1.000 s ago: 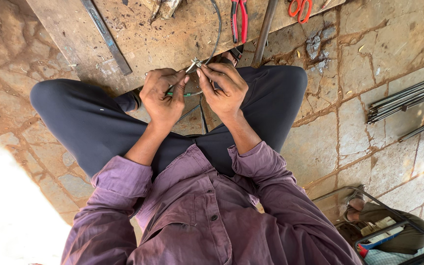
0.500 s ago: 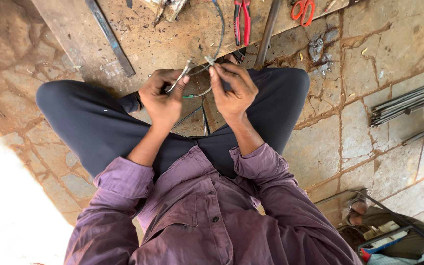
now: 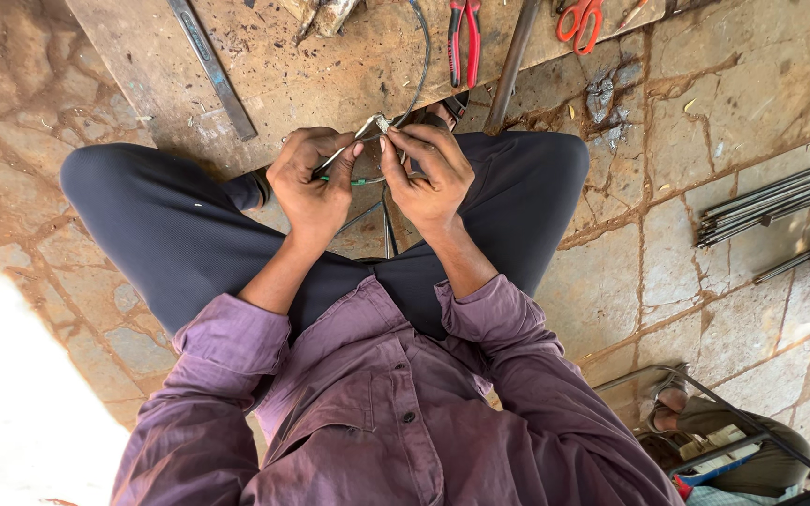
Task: The person disassembles a cylindrical motor by removing screws with a screwdriver and prying components apart with a metal bar. They then use pliers to strip and manipulate wires before reassembling the unit.
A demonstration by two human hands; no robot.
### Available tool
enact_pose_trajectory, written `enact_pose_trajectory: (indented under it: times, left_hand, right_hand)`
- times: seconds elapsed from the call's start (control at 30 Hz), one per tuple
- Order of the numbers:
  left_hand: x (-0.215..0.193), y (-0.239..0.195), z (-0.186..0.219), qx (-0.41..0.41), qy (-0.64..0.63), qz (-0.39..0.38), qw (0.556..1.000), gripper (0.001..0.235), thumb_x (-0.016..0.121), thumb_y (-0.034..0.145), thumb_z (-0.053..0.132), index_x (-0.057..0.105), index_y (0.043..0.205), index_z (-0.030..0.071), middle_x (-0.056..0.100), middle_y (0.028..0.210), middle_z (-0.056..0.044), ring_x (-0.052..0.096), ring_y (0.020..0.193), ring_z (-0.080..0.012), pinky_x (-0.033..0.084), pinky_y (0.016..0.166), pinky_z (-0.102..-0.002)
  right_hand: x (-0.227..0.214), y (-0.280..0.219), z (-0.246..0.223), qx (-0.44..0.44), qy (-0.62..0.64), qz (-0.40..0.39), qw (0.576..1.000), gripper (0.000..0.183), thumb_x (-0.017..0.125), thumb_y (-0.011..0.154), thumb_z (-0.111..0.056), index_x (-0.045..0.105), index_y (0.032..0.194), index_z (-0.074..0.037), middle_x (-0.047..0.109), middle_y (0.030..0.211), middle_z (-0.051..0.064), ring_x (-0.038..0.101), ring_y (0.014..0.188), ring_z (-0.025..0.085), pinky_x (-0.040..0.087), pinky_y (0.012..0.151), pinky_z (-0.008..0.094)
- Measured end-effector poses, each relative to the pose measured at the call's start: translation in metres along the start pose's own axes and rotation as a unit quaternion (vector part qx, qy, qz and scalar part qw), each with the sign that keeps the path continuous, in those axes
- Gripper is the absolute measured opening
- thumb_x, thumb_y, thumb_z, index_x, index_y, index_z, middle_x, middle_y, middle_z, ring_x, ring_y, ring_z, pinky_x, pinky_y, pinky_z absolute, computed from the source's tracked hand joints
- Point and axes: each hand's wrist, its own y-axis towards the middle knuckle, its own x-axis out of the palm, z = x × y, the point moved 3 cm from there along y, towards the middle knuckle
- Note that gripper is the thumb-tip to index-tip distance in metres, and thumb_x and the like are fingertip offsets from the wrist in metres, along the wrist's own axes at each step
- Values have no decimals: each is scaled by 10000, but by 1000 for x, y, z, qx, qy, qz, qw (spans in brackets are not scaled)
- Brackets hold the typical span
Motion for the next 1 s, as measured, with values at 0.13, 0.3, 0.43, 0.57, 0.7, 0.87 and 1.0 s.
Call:
enact_pose_trajectory:
  times: [0.13,0.3,0.43,0.57,0.7,0.87,1.0]
  left_hand:
    - [0,-1,6,46,54,10,997,158,859,855,-56,748,954,-3,710,948,-111,666,875,-208,543,776,-316]
    - [-1,-2,-9,-31,-12,17,999,129,855,892,-26,747,961,-12,715,934,-96,657,825,-164,527,739,-291]
    - [2,-6,-38,-185,-107,2,977,138,854,898,15,761,992,-23,737,895,-62,635,775,-112,517,731,-254]
    - [5,-11,-64,-323,-305,25,896,156,818,889,7,748,1021,-37,753,934,-71,649,752,-103,545,698,-249]
    - [6,-13,-66,-373,-403,19,836,155,774,922,9,726,1057,-51,749,922,-85,690,766,-128,586,702,-266]
    - [1,-10,-57,-418,-458,6,784,181,744,934,6,713,1089,-81,722,862,-100,676,734,-143,596,692,-279]
    - [-6,-6,-57,-426,-465,13,776,178,756,941,38,724,1088,-58,700,855,-69,649,732,-132,577,683,-270]
  right_hand:
    - [2,-5,9,-30,-50,-13,998,166,866,854,-4,751,971,-31,710,972,66,719,861,163,594,725,283]
    - [-4,-4,38,25,-86,7,996,137,850,869,-27,772,982,-23,725,998,84,734,847,168,608,713,281]
    - [-1,-10,69,189,24,-10,982,153,827,905,-38,777,1044,1,769,943,91,754,778,136,602,691,264]
    - [27,-23,108,290,110,-47,949,140,827,913,-74,784,1025,-2,794,858,79,722,722,99,585,666,241]
    - [20,-29,125,292,36,-57,954,160,845,877,-102,804,987,7,793,820,72,709,672,95,556,618,235]
    - [20,-24,126,298,5,-72,952,154,849,870,-121,815,963,-4,788,778,62,700,643,103,537,596,247]
    - [26,-22,143,326,-87,-116,934,165,857,843,-160,823,936,-27,784,761,69,733,630,117,544,586,270]
